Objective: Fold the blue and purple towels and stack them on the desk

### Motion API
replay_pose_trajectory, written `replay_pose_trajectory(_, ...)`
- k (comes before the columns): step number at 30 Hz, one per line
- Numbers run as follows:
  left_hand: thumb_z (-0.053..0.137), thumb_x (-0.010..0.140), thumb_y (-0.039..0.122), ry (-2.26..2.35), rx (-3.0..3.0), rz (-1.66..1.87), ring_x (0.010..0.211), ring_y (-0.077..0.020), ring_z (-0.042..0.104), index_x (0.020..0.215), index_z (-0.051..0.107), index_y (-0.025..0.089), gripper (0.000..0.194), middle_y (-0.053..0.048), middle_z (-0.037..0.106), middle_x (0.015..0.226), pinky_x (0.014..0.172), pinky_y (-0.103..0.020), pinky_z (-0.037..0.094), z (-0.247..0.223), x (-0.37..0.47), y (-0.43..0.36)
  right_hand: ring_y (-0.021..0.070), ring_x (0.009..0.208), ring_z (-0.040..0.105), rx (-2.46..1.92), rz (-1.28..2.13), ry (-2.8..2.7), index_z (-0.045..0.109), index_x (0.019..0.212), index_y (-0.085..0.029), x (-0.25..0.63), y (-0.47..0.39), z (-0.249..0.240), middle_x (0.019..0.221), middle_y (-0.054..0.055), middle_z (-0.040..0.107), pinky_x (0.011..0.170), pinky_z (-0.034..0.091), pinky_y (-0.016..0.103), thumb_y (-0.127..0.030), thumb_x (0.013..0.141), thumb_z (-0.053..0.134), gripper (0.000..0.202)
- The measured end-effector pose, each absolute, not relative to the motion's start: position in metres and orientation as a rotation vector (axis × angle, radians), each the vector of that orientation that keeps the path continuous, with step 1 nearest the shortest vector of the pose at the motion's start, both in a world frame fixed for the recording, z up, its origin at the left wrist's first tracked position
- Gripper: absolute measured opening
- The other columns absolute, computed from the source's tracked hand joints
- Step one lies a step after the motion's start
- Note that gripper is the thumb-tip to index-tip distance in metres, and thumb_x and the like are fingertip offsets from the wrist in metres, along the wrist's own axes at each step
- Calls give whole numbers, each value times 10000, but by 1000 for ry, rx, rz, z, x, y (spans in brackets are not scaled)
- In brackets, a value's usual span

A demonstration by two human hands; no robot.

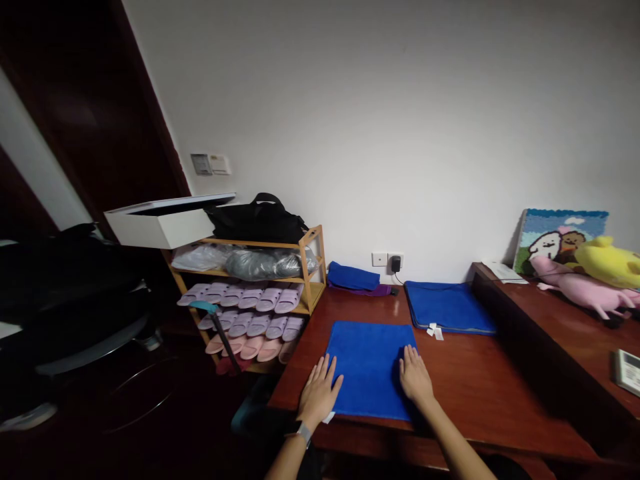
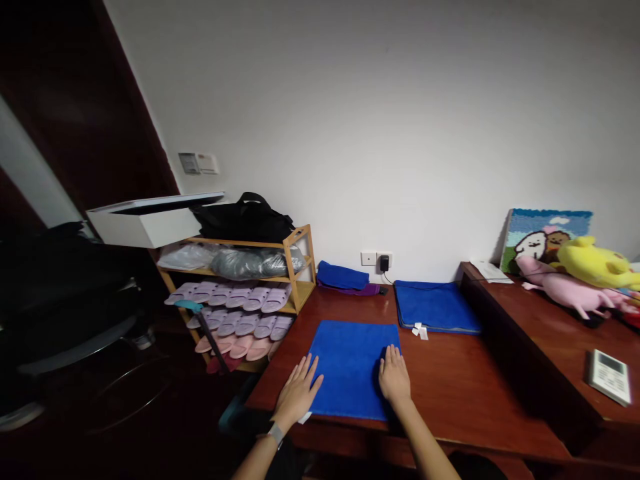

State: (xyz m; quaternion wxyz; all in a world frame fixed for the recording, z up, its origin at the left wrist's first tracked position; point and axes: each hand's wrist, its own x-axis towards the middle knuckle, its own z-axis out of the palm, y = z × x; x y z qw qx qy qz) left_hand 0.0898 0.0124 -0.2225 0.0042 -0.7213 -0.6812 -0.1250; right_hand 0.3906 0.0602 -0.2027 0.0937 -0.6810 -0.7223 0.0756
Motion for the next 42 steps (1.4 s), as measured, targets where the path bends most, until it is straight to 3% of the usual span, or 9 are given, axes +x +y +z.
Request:
replay_pose_trajectory(8, 266, 1035, 564, -2161, -2262, -373, 1544, -269, 246, 1583, 356, 176, 677, -103, 286, 1663, 1267, -483, 220, -211, 91, 18, 253, 1558, 149, -2037, 258, -2134, 213, 1583, 11, 385, 79, -221, 1671, 156, 187, 1268, 110, 388, -373, 1029, 180, 675)
replay_pose_trajectory(13, 168, 1059, 517, -1888, -2430, -571, 1546, -241, 250, 1593, 330, 171, 656, -96, 317, 1657, 1273, -464, 219, -192, 178, 42, 253, 1559, 145, -2061, 207, -2143, 203, 1587, 6, 387, 81, -232, 1674, 149, 179, 1265, 110, 388, -384, 1027, 153, 684)
replay_pose_trajectory(19, 111, 1059, 507, -1812, -2654, -581, 1543, -229, 261, 1589, 342, 184, 662, -90, 351, 1647, 1267, -451, 218, -211, 265, 73, 241, 1564, 115, -2005, 213, -2224, 225, 1582, 10, 392, 82, -235, 1672, 153, 177, 1264, 85, 388, -281, 997, 195, 654)
replay_pose_trajectory(24, 152, 1054, 525, -1867, -2628, -504, 1546, -213, 253, 1593, 333, 237, 638, -54, 330, 1658, 1268, -442, 195, -223, 223, 79, 243, 1560, 146, -2036, 194, -2156, 207, 1587, 12, 391, 82, -237, 1672, 164, 183, 1265, 100, 394, -363, 1018, 160, 684)
replay_pose_trajectory(32, 199, 1048, 438, -2159, -2334, -426, 1551, -253, 232, 1590, 332, 142, 631, -115, 295, 1663, 1270, -478, 169, -214, 110, 81, 244, 1560, 140, -2054, 197, -2129, 200, 1591, 7, 389, 82, -239, 1674, 152, 177, 1267, 118, 395, -386, 1026, 150, 690)
replay_pose_trajectory(38, 221, 1045, 475, -2152, -2312, -449, 1548, -234, 242, 1581, 343, 118, 655, -120, 283, 1664, 1274, -442, 186, -217, 107, 79, 258, 1538, 236, -2029, 177, -2183, 265, 1576, 17, 392, 97, -228, 1650, 179, 252, 1253, 177, 375, -389, 1032, 166, 686)
replay_pose_trajectory(42, 223, 1046, 489, -2150, -2294, -411, 1547, -234, 244, 1579, 341, 96, 672, -136, 272, 1663, 1279, -426, 175, -215, 108, 79, 243, 1546, 208, -2023, 110, -2189, 269, 1572, 26, 392, 126, -213, 1650, 178, 262, 1257, 155, 354, -341, 1037, 146, 660)
